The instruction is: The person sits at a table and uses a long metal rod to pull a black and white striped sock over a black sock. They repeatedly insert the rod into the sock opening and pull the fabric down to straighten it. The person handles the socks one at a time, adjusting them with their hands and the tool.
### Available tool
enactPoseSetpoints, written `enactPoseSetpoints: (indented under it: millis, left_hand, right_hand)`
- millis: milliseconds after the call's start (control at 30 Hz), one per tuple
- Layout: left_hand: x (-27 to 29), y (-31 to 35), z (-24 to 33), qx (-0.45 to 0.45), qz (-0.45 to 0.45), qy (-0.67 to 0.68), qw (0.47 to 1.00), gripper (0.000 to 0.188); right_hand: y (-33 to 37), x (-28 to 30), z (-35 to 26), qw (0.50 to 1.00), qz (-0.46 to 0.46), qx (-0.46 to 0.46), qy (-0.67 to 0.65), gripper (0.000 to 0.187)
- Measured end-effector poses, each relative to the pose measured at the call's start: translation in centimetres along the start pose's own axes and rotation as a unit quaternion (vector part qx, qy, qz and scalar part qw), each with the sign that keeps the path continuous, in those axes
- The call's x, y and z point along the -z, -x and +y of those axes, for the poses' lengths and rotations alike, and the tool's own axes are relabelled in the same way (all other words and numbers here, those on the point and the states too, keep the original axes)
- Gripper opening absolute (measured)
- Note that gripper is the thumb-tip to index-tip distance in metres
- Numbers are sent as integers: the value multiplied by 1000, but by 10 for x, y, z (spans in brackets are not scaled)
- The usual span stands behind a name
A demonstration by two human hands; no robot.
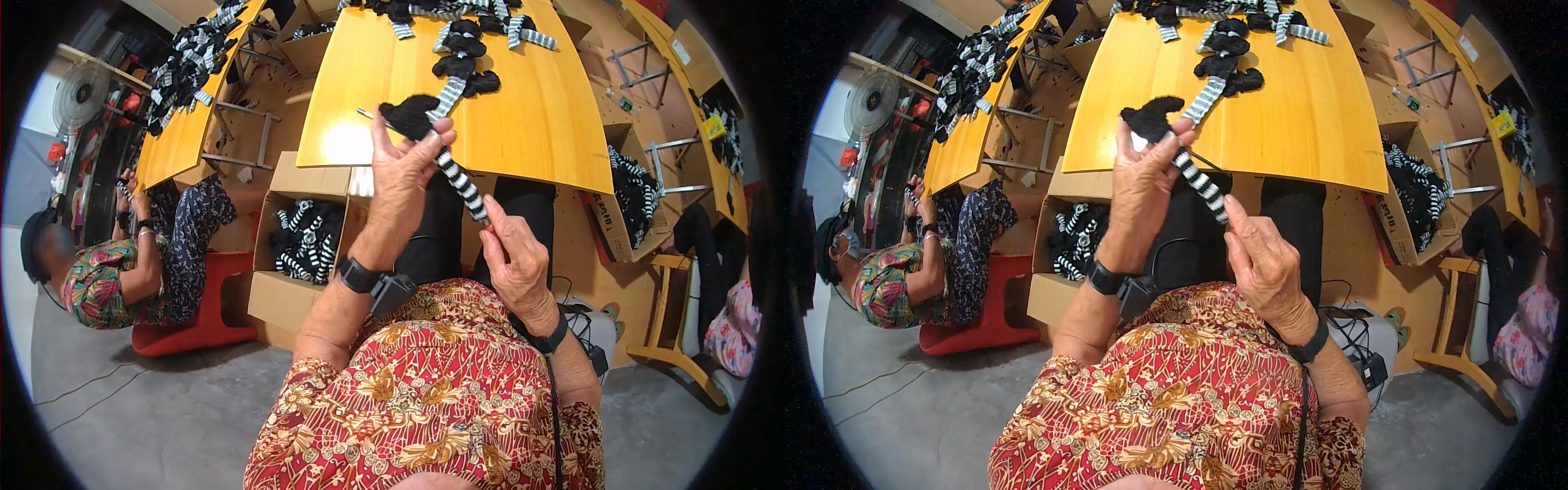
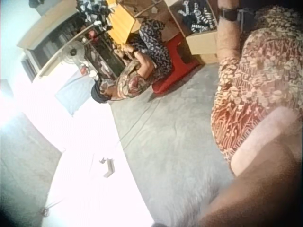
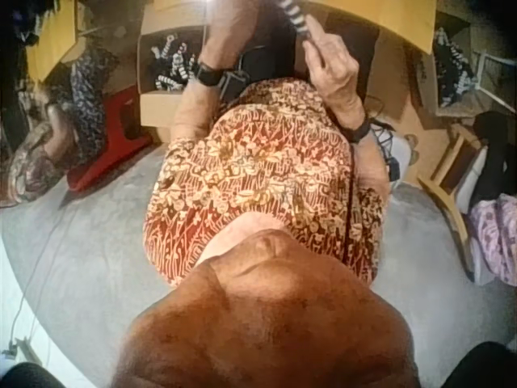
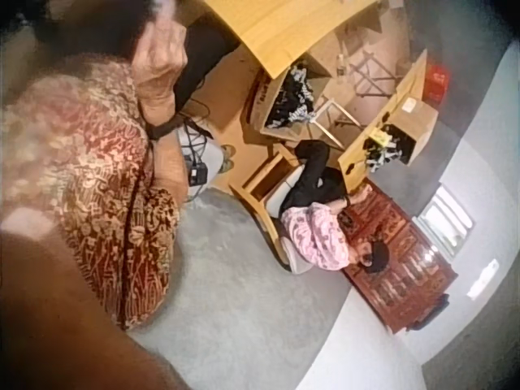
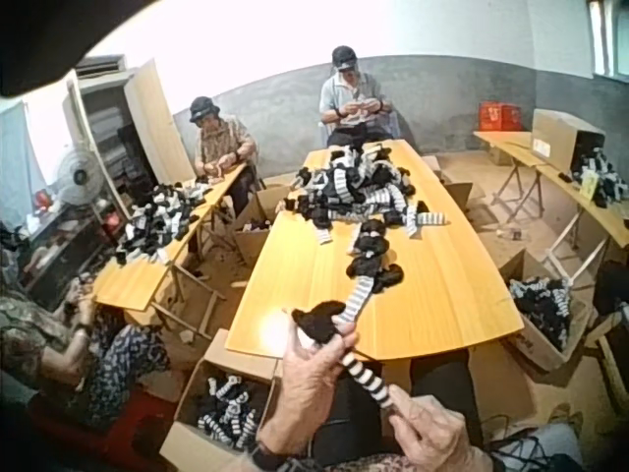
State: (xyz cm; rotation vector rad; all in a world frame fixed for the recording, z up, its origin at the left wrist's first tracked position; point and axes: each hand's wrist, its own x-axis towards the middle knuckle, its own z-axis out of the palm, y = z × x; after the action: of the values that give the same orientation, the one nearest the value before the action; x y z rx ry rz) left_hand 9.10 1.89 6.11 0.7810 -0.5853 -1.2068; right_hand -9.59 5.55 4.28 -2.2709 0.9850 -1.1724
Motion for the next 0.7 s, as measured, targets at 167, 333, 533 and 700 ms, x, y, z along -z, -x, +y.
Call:
enactPoseSetpoints:
  millis: [167, 333, 533, 700]
  left_hand:
    - [3, 7, -14, 70, -18, 33, 997, 63]
    - [23, 4, -5, 150, -74, 27, 986, 54]
    - [50, -14, 20, 92, -60, -112, 988, 33]
    - [50, -7, -9, 80, 13, -46, 996, 25]
  right_hand:
    - [-11, 0, -2, 997, -34, -51, -50, 57]
    - [-13, 16, 4, 989, -138, -34, -36, 54]
    - [-13, 28, -2, 988, -150, -7, -32, 53]
    - [1, 10, 1, 992, -100, -34, -75, 53]
